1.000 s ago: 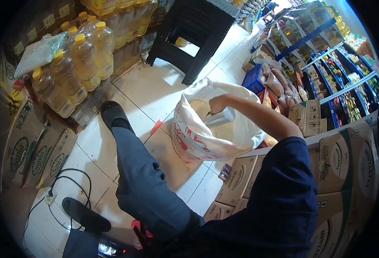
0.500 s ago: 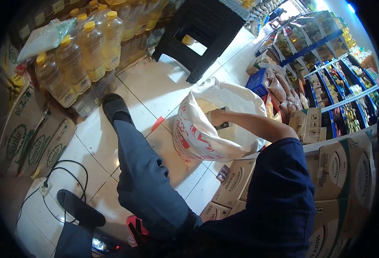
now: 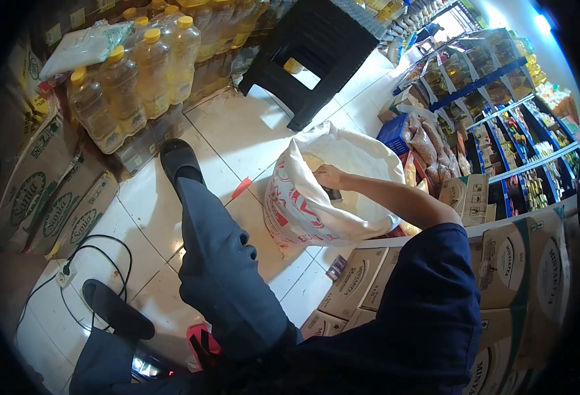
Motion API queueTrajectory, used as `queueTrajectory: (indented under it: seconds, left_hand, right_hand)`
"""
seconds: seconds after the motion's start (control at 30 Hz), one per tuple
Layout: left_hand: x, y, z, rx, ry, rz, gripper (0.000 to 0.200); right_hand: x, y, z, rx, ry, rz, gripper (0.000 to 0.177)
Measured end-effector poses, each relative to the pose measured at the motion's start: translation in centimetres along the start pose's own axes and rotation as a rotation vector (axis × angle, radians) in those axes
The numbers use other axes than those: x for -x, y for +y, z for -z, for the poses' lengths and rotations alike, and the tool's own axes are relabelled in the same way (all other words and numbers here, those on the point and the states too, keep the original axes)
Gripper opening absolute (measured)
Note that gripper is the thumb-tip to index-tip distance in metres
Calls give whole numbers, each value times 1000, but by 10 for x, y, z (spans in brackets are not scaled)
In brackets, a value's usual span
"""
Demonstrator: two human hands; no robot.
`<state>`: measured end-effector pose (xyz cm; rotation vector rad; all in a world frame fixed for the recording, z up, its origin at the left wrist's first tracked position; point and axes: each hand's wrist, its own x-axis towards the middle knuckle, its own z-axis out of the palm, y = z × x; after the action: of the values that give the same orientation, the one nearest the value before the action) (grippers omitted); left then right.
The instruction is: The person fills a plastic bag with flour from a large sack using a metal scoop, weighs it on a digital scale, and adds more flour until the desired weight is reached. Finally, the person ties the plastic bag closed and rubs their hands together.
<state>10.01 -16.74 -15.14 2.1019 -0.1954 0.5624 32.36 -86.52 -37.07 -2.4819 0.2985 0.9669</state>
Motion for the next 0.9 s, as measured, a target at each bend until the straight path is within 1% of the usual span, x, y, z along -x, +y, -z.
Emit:
queueTrajectory:
  seconds: [0.1, 0.2, 0.23, 0.33, 0.37, 0.4, 0.47, 0.5, 0.53, 0.57, 0.63, 0.73, 0.77, 0.87, 0.9]
  left_hand:
    - [4, 1, -1, -10, 42, 26, 39]
    - [11, 0, 4, 64, 76, 124, 41]
    - [12, 1, 3, 98, 75, 112, 42]
    - [15, 4, -1, 182, 74, 93, 42]
    - [17, 4, -1, 196, 74, 98, 40]
    - [18, 4, -1, 210, 75, 104, 39]
    - [18, 6, -4, 233, 15, 37, 38]
    - [20, 7, -3, 239, -11, 6, 38]
    - [21, -11, 13, 378, -146, 40, 37]
    - [21, -45, 42, 518, -281, 76, 35]
    - [29, -72, 65, 578, -385, 102, 37]
    - [51, -82, 62, 348, -279, 102, 49]
    - [56, -86, 61, 271, -246, 101, 52]
    - [70, -110, 68, 195, -176, 87, 51]
    - [69, -106, 62, 188, -165, 80, 48]
  right_hand:
    - [13, -1, 8, -270, -17, -14, 36]
    - [42, -9, 29, -285, 44, -1, 35]
    - [54, -13, 35, -320, 110, 20, 36]
    - [73, -7, 62, -279, 203, 40, 37]
    - [79, -8, 68, -222, 249, 90, 38]
    - [86, -7, 74, -75, 324, 115, 37]
    - [100, -7, 82, 218, 467, 166, 36]
    - [93, 6, 87, 196, 474, 181, 34]
    - [92, 12, 91, 232, 456, 199, 35]
    - [94, 16, 92, 269, 436, 215, 36]
    - [101, 9, 89, 371, 427, 204, 35]
    - [105, 12, 81, 320, 340, 88, 34]
    - [111, 8, 80, 318, 345, 105, 35]
    - [123, -2, 72, 260, 451, 74, 37]
    - [117, 8, 74, 262, 422, 62, 36]
